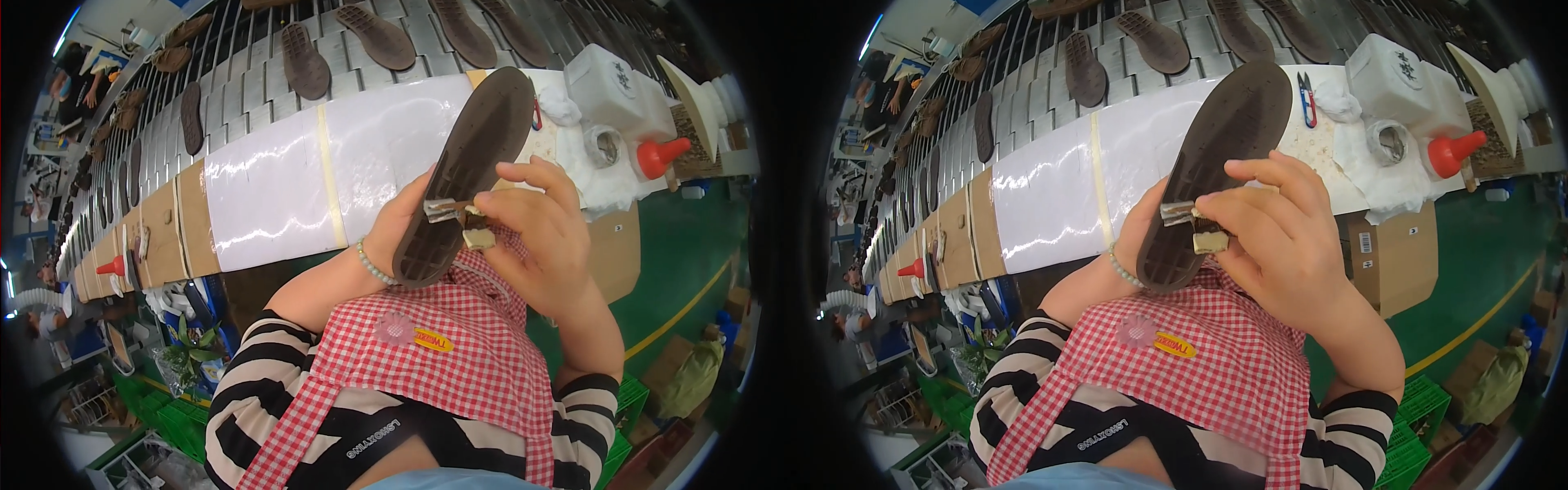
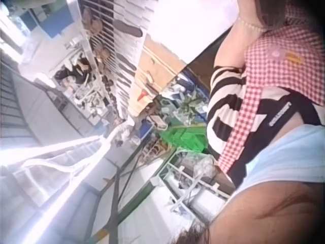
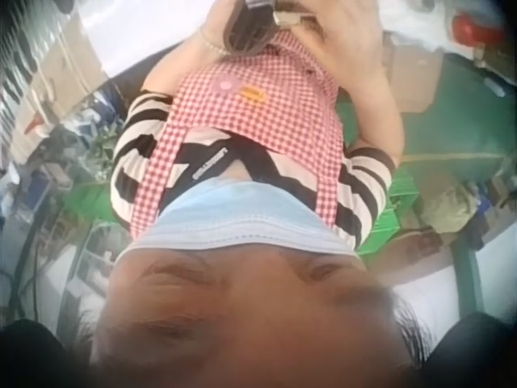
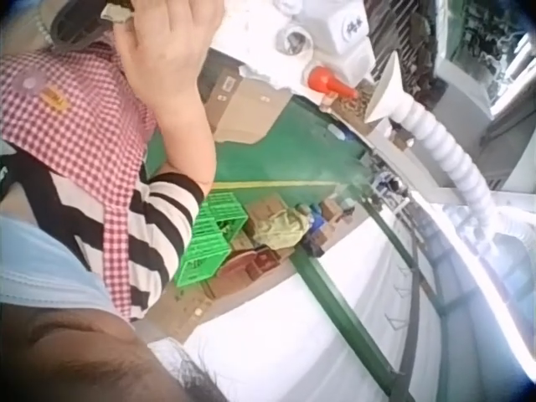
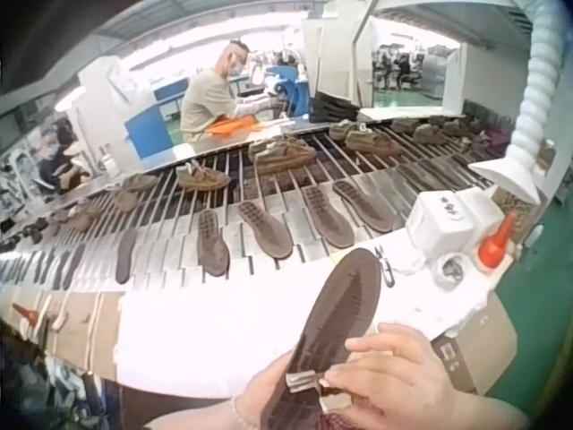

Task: Applying adhesive to shoe soles at a manufacturing line.

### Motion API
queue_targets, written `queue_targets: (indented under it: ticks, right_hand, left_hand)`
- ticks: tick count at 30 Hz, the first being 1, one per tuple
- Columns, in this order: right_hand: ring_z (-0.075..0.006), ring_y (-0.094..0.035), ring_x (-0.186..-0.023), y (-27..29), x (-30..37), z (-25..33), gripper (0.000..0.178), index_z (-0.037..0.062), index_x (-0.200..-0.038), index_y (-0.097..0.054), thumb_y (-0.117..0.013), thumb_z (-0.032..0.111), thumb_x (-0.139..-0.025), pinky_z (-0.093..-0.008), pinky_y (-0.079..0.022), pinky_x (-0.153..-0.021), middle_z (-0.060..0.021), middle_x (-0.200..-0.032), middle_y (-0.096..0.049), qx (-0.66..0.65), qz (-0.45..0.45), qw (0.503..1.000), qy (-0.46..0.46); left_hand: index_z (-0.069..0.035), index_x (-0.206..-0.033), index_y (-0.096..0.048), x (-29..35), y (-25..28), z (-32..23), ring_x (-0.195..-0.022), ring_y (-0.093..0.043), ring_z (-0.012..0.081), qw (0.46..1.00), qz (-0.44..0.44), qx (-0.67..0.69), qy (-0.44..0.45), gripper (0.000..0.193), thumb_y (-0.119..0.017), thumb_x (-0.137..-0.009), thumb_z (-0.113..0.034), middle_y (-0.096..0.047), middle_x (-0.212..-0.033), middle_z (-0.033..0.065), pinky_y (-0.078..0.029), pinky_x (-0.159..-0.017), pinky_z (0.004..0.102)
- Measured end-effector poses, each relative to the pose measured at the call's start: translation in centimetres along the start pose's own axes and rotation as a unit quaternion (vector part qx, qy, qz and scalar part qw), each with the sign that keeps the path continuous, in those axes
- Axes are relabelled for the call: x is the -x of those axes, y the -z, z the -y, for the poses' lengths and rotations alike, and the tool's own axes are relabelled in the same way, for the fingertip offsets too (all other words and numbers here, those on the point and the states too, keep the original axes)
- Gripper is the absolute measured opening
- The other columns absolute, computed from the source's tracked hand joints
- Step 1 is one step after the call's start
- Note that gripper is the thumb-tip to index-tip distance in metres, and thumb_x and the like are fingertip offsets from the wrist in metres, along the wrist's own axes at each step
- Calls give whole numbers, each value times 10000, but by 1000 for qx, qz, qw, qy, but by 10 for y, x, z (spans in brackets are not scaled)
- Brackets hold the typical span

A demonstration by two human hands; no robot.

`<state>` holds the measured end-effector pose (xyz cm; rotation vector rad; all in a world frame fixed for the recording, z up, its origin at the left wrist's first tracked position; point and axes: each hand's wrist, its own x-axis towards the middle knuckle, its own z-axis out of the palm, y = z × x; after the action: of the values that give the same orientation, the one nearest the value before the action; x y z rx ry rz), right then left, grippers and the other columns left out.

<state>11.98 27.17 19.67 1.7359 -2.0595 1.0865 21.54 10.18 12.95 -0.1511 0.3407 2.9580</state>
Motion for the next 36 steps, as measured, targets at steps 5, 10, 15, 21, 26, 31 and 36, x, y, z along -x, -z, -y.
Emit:
queue_targets:
  ticks: [5, 10, 15, 21, 26, 31, 36]
  right_hand:
    - [-313, -624, -1137, -5, 3, 11, 450, 72, -1063, -706, -777, 3, -624, -529, -450, -1027, -52, -1023, -692, -32, 27, 999, -7]
    - [-280, -626, -1126, -12, 6, 19, 422, 77, -1042, -716, -778, 32, -626, -516, -450, -1032, -40, -1006, -692, -58, 45, 997, 7]
    - [-263, -628, -1112, -14, 7, 24, 399, 84, -1032, -724, -793, 69, -640, -520, -444, -1039, -38, -1003, -695, -75, 74, 994, 32]
    - [-255, -627, -1106, -4, 4, 23, 305, 124, -1008, -744, -778, 114, -705, -520, -430, -1065, -9, -1024, -716, -56, 129, 988, 59]
    - [-231, -627, -1101, 8, -2, 25, 259, 150, -983, -763, -759, 161, -724, -515, -419, -1076, 9, -1025, -720, -22, 165, 983, 77]
    - [-215, -627, -1100, 26, -3, 29, 239, 153, -1001, -750, -706, 149, -766, -487, -421, -1082, 6, -979, -707, 29, 179, 981, 63]
    - [-259, -646, -1030, 22, 10, 28, 438, 78, -1073, -716, -842, 131, -658, -495, -450, -1018, -38, -999, -705, 37, 40, 997, -58]
  left_hand:
    - [-44, -1342, -558, -1, -9, 0, -921, -715, 216, 996, -81, -21, -23, 431, -380, -1091, -346, -697, -1111, 122, -623, -742, 350]
    - [-44, -1307, -581, -4, -5, -3, -899, -712, 195, 993, -107, -29, -41, 405, -393, -1091, -330, -701, -1092, 109, -614, -748, 326]
    - [-30, -1284, -588, -5, 10, -4, -912, -696, 203, 999, -38, -1, -33, 405, -386, -1092, -324, -695, -1107, 121, -597, -796, 334]
    - [-15, -1274, -588, -5, 13, -3, -934, -704, 219, 999, -1, 31, 7, 409, -367, -1095, -308, -697, -1116, 136, -602, -798, 344]
    - [-14, -1280, -587, -4, 9, -2, -883, -718, 222, 996, -60, 29, 54, 414, -357, -1096, -306, -707, -1107, 139, -617, -736, 344]
    - [-9, -1330, -562, -5, 6, -6, -1009, -707, 260, 994, 45, 72, 73, 428, -375, -1091, -310, -687, -1168, 165, -617, -807, 381]
    - [-16, -1427, -491, -6, -2, -6, -1321, -504, 420, 997, 12, 72, -10, 480, -399, -1077, -331, -582, -1346, 205, -474, -1079, 545]
